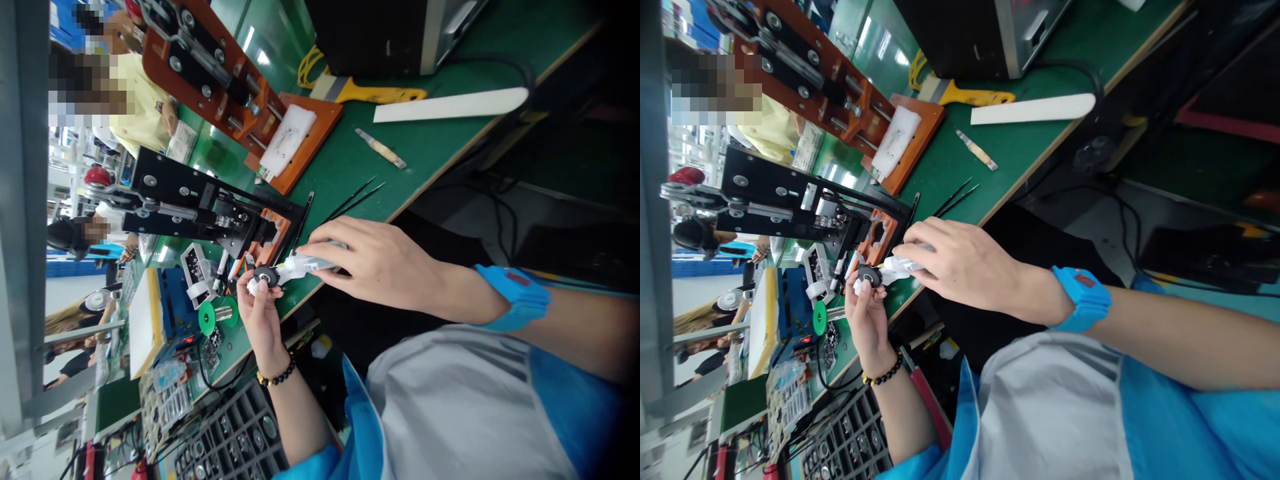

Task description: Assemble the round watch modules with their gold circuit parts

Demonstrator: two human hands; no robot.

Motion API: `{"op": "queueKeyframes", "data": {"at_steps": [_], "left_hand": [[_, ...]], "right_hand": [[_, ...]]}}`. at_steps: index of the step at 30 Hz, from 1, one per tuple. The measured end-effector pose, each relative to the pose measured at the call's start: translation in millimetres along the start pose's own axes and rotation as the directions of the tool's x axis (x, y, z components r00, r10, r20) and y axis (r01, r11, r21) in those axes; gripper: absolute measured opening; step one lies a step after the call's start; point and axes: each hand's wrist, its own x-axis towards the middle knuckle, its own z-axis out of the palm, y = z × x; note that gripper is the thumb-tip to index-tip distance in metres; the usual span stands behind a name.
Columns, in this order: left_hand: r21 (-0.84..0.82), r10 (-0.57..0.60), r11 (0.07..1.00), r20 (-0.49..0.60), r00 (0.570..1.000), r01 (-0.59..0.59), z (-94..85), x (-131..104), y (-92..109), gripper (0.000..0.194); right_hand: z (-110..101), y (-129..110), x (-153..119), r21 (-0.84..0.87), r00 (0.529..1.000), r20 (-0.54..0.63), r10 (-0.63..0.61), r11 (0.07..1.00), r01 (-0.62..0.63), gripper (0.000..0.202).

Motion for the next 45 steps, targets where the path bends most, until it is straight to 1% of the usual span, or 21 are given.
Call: {"op": "queueKeyframes", "data": {"at_steps": [7,13,18,22,25,33,39,45], "left_hand": [[0.053,0.004,0.999,0.007,1.000,-0.005,0.6,-0.7,0.6,0.047],[-0.006,-0.004,1.000,0.005,1.000,0.004,2.3,-0.6,1.6,0.042],[0.001,0.000,1.000,0.003,1.000,0.000,2.6,-0.9,1.4,0.043],[0.034,0.010,0.999,0.005,1.000,-0.010,1.9,-1.4,1.3,0.045],[0.025,0.013,1.000,0.018,1.000,-0.014,1.1,-1.7,0.6,0.044],[0.060,0.010,0.998,0.023,1.000,-0.012,-0.1,-1.2,0.6,0.046],[0.031,0.013,0.999,0.035,0.999,-0.014,-0.1,-0.3,0.9,0.043],[0.061,0.013,0.998,0.031,0.999,-0.014,-1.0,0.0,-0.6,0.047]], "right_hand": [[-1.4,-1.7,0.2,-0.005,1.000,0.008,-0.003,1.000,0.003,0.024],[-3.0,-2.3,-3.0,-0.023,1.000,0.017,-0.001,1.000,0.002,0.025],[-4.7,-3.0,-5.4,-0.014,0.999,0.041,-0.012,1.000,0.013,0.026],[-5.4,-1.9,-2.8,-0.006,1.000,0.023,-0.001,1.000,0.001,0.024],[-5.4,-0.6,0.5,-0.006,1.000,0.015,-0.012,1.000,0.012,0.024],[-4.8,-1.3,2.4,-0.001,0.999,0.020,-0.026,1.000,0.026,0.026],[-6.7,-1.7,2.8,-0.008,0.999,0.021,-0.037,0.999,0.037,0.025],[-7.1,-1.7,3.3,-0.017,0.999,0.017,-0.041,0.999,0.042,0.027]]}}
